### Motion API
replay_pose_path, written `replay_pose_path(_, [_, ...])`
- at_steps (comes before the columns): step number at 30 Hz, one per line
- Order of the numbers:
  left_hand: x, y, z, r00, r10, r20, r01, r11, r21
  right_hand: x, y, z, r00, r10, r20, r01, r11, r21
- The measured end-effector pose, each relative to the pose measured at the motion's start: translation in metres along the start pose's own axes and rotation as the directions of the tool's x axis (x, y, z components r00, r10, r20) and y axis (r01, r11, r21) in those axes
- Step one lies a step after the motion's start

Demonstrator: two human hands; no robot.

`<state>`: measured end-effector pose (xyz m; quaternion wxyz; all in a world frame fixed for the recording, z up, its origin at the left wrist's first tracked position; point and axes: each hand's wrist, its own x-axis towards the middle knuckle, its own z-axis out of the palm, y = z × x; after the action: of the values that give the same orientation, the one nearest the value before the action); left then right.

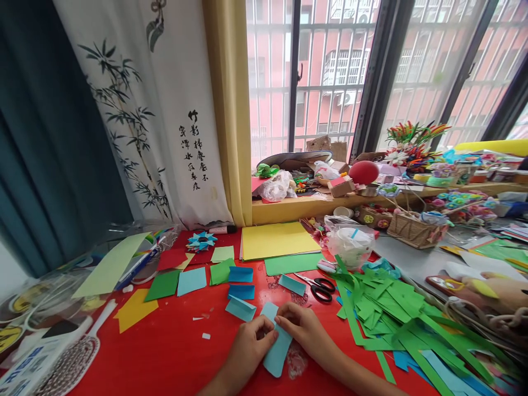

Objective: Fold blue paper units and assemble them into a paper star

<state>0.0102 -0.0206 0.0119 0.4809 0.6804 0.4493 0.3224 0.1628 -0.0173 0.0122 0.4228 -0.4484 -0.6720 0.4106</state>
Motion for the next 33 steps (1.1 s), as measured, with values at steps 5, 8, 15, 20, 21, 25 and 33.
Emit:
replay_pose_path(5, [0.000,0.001,-0.001,1.000,-0.011,-0.002,0.011,1.000,0.020,0.002,0.008,-0.002,0.998,-0.017,-0.059,0.017,1.000,0.012])
replay_pose_path(8, [0.001,-0.001,-0.001,1.000,-0.008,-0.007,0.008,1.000,0.012,0.011,0.011,-0.017,0.996,0.044,-0.076,-0.033,0.991,0.131])
replay_pose_path(15, [0.000,-0.002,-0.001,1.000,-0.010,0.000,0.010,1.000,-0.004,0.008,-0.006,-0.022,0.997,-0.005,0.077,-0.002,0.996,0.094])
replay_pose_path(20, [-0.001,-0.001,-0.001,1.000,0.016,-0.022,-0.015,0.999,0.030,-0.001,-0.009,-0.006,0.996,-0.023,0.087,0.028,0.998,-0.060])
replay_pose_path(21, [0.000,-0.001,-0.002,1.000,0.014,-0.014,-0.014,1.000,0.027,-0.001,-0.008,-0.006,0.995,-0.018,0.097,0.022,0.999,-0.038])
replay_pose_path(25, [0.001,-0.002,-0.002,0.999,0.014,-0.030,-0.013,0.998,0.057,0.002,-0.002,-0.008,0.993,-0.013,0.119,0.010,1.000,0.028])
replay_pose_path(33, [0.001,0.001,-0.001,0.998,0.031,-0.047,-0.026,0.994,0.105,0.002,0.004,-0.004,0.987,0.021,0.159,-0.039,0.993,0.109])
